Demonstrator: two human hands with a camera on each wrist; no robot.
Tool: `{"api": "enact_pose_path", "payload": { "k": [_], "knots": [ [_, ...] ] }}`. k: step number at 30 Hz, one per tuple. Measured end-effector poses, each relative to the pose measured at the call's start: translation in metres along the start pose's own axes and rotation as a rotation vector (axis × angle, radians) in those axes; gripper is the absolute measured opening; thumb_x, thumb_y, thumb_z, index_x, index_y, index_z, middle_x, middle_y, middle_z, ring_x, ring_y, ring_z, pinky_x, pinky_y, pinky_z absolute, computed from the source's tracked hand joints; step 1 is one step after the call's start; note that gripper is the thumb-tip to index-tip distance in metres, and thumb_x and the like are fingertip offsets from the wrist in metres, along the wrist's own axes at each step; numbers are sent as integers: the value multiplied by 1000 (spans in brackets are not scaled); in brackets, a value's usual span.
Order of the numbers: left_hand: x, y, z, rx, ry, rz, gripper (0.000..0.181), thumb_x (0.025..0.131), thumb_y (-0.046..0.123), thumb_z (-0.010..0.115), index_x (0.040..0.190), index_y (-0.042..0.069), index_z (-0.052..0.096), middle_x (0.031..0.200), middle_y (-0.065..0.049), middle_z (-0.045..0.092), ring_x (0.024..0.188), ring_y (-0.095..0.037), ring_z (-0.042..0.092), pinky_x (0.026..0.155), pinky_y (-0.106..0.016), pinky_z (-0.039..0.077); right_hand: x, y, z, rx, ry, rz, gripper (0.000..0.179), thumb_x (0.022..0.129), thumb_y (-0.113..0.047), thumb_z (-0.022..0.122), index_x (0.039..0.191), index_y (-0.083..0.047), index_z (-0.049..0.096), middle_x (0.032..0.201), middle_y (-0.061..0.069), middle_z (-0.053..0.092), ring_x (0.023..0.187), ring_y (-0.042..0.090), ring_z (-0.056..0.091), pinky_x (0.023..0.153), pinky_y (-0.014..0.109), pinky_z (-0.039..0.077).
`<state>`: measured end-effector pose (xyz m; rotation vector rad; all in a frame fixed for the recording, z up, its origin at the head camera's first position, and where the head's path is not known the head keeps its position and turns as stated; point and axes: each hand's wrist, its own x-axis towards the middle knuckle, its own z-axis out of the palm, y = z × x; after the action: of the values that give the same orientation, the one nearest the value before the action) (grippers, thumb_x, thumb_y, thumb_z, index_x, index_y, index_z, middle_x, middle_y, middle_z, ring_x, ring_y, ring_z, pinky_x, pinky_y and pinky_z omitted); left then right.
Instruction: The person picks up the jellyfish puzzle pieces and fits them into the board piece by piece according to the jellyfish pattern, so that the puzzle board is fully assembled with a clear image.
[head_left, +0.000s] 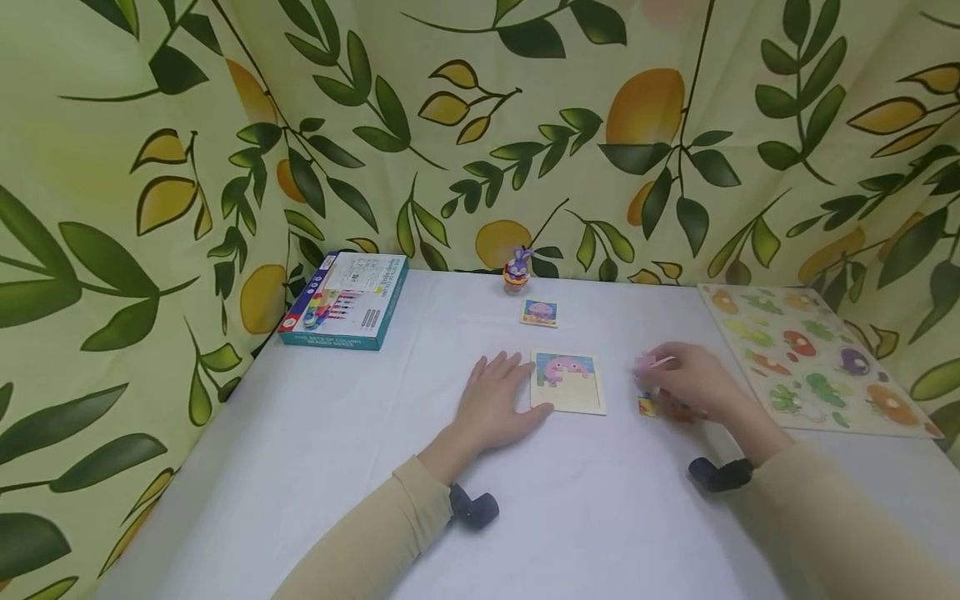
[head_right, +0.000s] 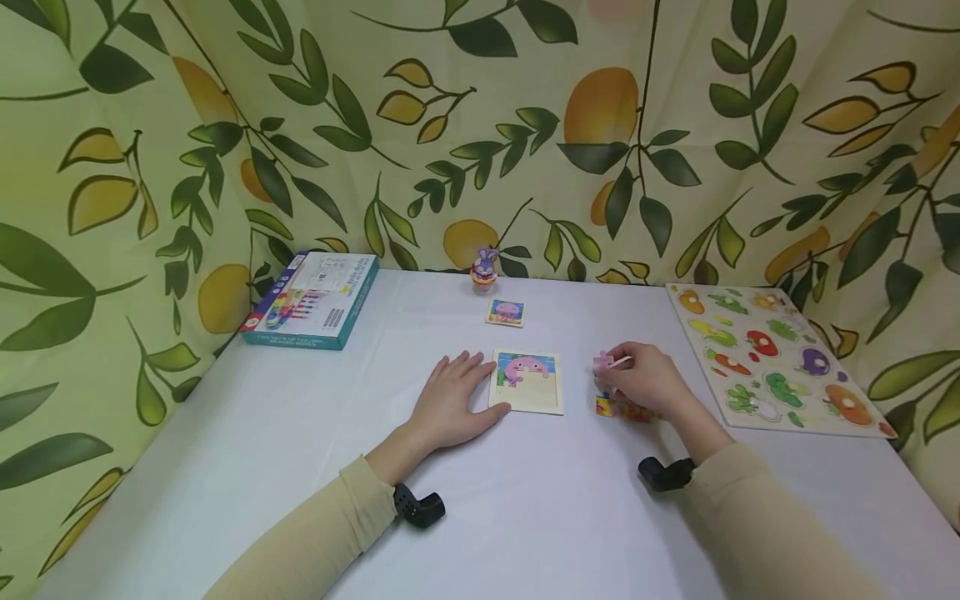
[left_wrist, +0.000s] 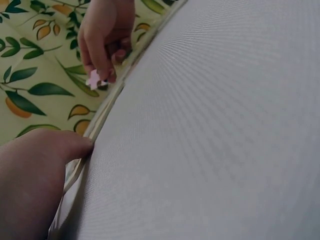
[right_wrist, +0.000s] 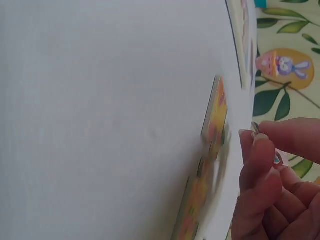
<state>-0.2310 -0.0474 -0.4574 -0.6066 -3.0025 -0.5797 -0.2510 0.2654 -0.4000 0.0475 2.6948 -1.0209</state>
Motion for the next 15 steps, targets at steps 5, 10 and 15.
{"api": "enact_pose_path", "payload": {
  "k": [5, 10, 15],
  "knots": [
    [0, 0, 0, 6, 3, 2, 75, 94, 65, 55, 153, 18, 50, 161, -5, 41, 153, -26, 25, 126, -47, 8, 0, -10, 10, 24, -15, -27, 51, 99, -34, 69, 133, 2, 56, 100, 18, 69, 66, 25, 61, 50, 35, 49],
    [0, 0, -1, 4, 5, 5, 75, 94, 65, 55, 153, 18, 51, 161, -5, 41, 153, -26, 25, 126, -47, 8, 1, -17, 19, 25, -14, -26, 49, 101, -40, 65, 132, -2, 59, 95, 15, 68, 65, 26, 59, 50, 34, 48],
    [0, 1, -1, 7, 5, 9, 74, 95, 64, 55, 153, 18, 51, 161, -5, 42, 153, -26, 26, 126, -47, 9, 2, -22, 28, 54, -19, -20, 46, 100, -40, 67, 130, -6, 64, 112, 18, 62, 64, 27, 58, 52, 33, 49]
  ]
}}
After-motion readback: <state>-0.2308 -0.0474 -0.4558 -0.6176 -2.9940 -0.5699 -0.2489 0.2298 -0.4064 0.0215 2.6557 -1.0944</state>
